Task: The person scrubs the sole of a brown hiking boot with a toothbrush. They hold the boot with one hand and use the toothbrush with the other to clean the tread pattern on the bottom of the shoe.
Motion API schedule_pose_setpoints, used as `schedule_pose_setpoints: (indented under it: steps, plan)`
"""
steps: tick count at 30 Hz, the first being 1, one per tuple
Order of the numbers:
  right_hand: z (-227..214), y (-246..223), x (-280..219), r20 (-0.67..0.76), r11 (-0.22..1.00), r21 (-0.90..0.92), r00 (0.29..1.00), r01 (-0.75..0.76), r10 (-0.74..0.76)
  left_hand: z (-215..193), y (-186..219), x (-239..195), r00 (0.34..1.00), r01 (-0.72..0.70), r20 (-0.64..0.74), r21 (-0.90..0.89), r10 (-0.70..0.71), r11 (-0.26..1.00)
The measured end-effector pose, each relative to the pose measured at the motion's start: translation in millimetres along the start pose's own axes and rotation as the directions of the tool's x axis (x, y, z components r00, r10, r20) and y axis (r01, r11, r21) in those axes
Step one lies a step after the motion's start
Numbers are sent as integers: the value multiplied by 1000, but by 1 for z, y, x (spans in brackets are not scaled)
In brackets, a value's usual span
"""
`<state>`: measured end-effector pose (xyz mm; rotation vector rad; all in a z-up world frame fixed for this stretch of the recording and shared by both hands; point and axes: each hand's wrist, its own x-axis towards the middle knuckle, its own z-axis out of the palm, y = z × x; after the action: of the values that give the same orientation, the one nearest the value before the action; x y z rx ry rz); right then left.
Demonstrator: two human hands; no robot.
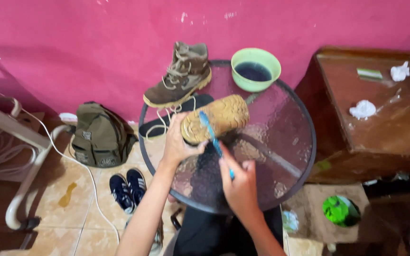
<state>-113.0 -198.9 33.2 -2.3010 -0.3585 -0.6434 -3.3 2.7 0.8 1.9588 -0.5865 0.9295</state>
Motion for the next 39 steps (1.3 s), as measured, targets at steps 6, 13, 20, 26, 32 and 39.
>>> schedule_pose_setpoints:
  steps: [6, 13, 20, 26, 32, 39]
  plan:
    - [-4, 2, -1, -2, 999, 44, 1000, -1, 1, 3, 0, -2, 1000, 20, -4, -2, -20, 1000]
    - [-14, 23, -9, 22, 976, -99, 980, -193, 196, 0, 0, 7, 1000, -2, -3, -5, 2, 1000]
    - [-18, 20, -25, -22, 993, -120, 1000, -8, 5, 1, 5, 0, 999, 31, 12, 6, -32, 999]
    - [-11, 33, -25, -89, 980, -162, 988, 113, -129, 6, -2, 1, 997, 61, -42, -47, -63, 997]
    - [-2, 21, -39, -37, 999, -19, 998, 44, -45, 3, -2, 0, 999, 48, 6, 9, -48, 999]
    - [2, 1, -47, -7, 994, 15, 994, 105, -105, 3, -3, -1, 1000, 27, 9, 2, -27, 1000]
